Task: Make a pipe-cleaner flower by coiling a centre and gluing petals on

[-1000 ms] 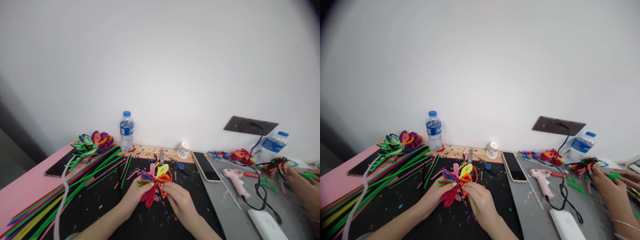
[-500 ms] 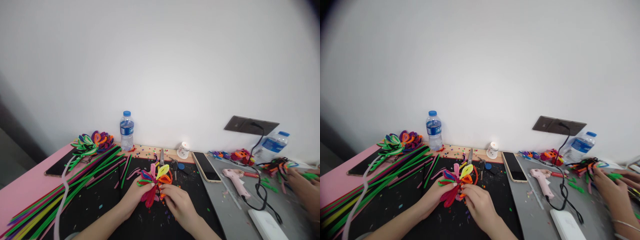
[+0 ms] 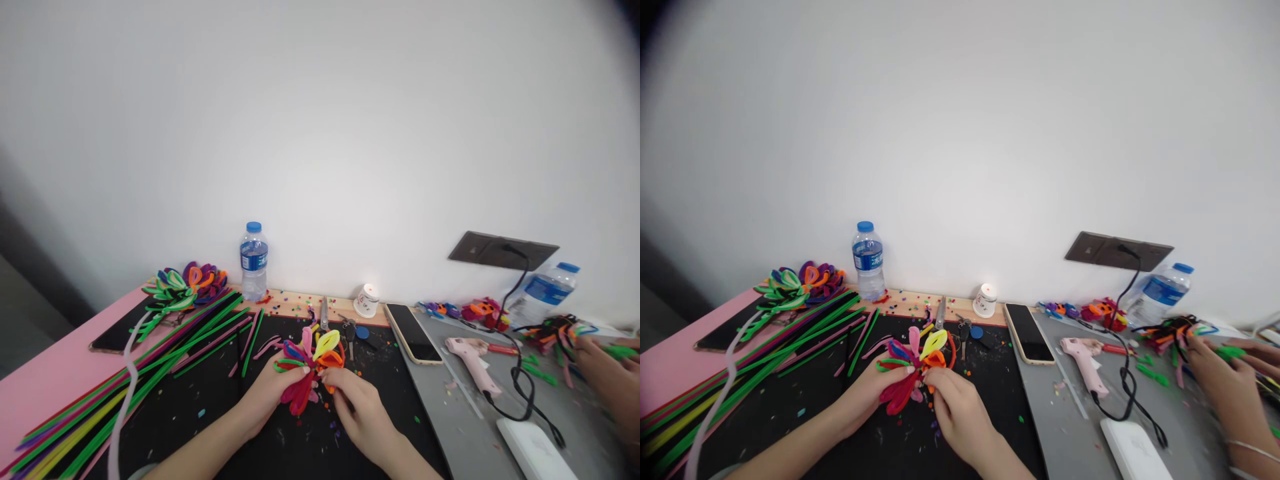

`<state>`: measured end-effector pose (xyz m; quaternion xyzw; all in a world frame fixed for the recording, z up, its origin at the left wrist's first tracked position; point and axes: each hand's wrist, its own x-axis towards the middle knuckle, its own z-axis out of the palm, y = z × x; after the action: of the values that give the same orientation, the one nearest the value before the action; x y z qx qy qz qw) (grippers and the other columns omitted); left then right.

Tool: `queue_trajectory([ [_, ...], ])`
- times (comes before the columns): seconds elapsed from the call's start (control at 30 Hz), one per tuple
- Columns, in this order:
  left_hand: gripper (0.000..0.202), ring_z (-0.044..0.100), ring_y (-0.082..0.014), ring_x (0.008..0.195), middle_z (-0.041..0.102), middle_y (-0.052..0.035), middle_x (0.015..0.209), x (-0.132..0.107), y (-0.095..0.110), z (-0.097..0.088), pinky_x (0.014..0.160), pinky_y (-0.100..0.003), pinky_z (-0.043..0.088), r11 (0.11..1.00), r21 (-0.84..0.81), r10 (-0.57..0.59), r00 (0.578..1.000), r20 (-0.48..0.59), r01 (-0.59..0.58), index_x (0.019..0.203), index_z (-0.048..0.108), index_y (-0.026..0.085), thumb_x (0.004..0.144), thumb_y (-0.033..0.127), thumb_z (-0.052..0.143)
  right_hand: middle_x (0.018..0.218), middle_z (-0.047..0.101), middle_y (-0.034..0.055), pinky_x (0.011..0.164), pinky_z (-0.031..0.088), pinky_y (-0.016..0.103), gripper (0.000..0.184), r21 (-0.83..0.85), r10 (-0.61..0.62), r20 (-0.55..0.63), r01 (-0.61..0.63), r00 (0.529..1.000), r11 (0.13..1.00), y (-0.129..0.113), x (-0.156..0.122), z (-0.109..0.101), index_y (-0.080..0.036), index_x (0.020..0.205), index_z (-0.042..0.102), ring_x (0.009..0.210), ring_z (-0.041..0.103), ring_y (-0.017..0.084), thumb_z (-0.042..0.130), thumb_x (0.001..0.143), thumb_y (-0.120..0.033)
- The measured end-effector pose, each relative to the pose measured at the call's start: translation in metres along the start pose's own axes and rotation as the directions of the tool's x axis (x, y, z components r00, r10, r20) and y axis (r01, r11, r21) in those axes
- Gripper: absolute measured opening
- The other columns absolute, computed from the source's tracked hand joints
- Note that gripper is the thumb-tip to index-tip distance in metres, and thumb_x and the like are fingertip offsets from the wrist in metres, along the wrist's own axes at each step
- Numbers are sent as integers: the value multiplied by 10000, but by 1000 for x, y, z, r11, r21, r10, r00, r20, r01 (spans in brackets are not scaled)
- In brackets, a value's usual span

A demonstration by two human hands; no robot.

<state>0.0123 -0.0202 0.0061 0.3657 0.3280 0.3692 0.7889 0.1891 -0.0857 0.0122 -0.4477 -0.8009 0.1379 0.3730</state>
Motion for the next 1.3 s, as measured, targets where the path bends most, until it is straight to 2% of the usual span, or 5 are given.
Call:
queue_trajectory([
  [0.33,249,660,-190,668,686,-32,688,-3,4,6,710,-316,498,1000,-2,10,999,-41,-10,793,628,129,613,244,758,997,640,55,694,524,232,302,186,148,-54,-136,987,973,-6,-1,2,-198,894,531,732,629,136,478,666,-7],
  [0.67,231,661,-206,745,688,-32,720,-1,0,1,764,-330,492,999,13,33,999,-12,-33,826,624,136,647,232,734,952,669,64,710,549,236,230,292,191,-57,-167,980,942,-1,2,5,-186,848,584,821,650,172,669,656,-90],
  [0.87,270,668,-220,716,686,-37,706,-3,2,4,738,-359,510,1000,9,21,1000,-16,-21,831,611,132,626,241,749,885,669,48,684,522,228,209,169,142,-128,-119,982,978,-1,1,6,-190,859,595,733,635,145,536,713,-52],
  [1.0,268,669,-210,689,694,-47,733,-2,2,2,710,-355,519,1000,22,8,1000,4,-8,846,613,133,643,250,742,797,661,33,640,503,233,232,127,201,-135,-184,970,975,-2,0,5,-193,923,604,654,614,140,492,755,-78],
  [1.3,366,669,-239,677,681,-52,749,0,-1,-2,675,-406,534,1000,12,-8,1000,-4,8,926,606,140,616,265,754,762,643,39,601,501,230,149,317,337,-107,-289,935,903,-1,0,7,-193,894,571,631,611,146,438,838,-158],
])
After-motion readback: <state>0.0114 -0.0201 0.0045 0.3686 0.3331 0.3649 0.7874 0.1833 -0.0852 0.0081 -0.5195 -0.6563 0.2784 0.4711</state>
